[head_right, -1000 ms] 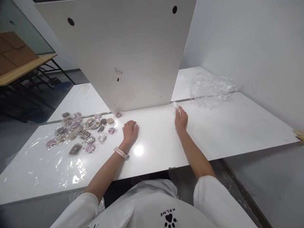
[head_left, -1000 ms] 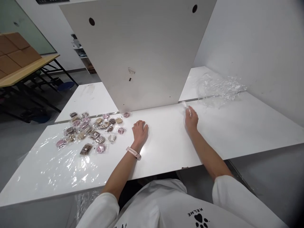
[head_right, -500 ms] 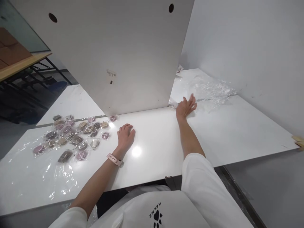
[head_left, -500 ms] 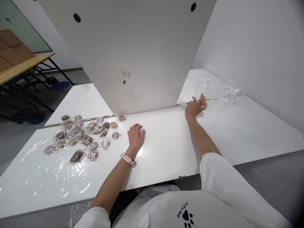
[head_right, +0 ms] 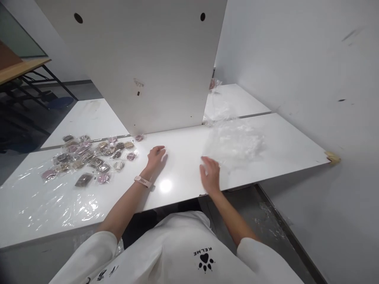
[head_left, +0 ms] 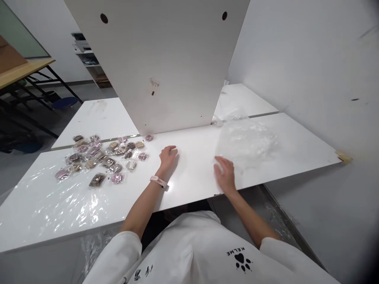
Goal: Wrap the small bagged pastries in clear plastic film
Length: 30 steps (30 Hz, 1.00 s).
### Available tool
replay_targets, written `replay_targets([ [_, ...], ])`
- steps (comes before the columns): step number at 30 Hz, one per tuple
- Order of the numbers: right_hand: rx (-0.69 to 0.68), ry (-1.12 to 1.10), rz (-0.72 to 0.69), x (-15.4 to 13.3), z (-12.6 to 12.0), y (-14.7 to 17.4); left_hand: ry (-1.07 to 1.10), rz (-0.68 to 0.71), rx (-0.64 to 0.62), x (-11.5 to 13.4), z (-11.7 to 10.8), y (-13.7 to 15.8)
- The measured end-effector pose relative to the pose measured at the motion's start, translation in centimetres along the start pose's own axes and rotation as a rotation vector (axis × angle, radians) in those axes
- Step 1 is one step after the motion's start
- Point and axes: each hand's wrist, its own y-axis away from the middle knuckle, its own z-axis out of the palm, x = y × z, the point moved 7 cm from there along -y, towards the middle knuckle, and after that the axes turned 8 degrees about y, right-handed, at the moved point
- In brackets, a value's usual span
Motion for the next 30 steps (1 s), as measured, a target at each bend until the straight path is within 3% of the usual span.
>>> replay_targets([
  [4, -0.418, -0.293, -0.223, -8.7, 2.0, 6.0, 0.365, -0.172, -0.275, 0.8, 2.2, 3.8],
  [6, -0.602, -0.435, -0.271, -10.6, 2.5, 7.6, 0.401, -0.209, -0.354, 1.1, 2.5, 5.7],
  [8, -0.643, -0.521, -0.173, -10.1, 2.9, 7.9, 0.405, -0.247, -0.388, 1.0, 2.4, 7.1],
  [13, -0.324, -0.687, 0.379, -4.4, 3.6, 6.9, 0.483, -0.377, -0.563, 0.3, 4.4, 9.9],
  [16, -0.342, -0.677, 0.513, -3.5, 4.4, 6.9, 0.592, -0.415, -0.664, 0.7, 6.5, 10.9],
  [19, -0.331, -0.682, 0.552, -3.0, 3.4, 6.2, 0.637, -0.402, -0.584, 0.8, 6.2, 10.4],
  [22, -0.15, -0.778, 0.611, -0.2, 0.0, 4.1, 0.6, -0.374, -0.428, 0.1, 3.3, 9.5],
  [26, 0.287, -0.772, 0.708, 8.1, -7.2, 0.1, 0.535, -0.331, -0.212, -1.3, -2.4, 9.4],
  [30, 0.385, -0.673, 0.711, 16.3, -12.9, -5.3, 0.529, -0.3, -0.073, -2.9, -6.9, 10.7],
])
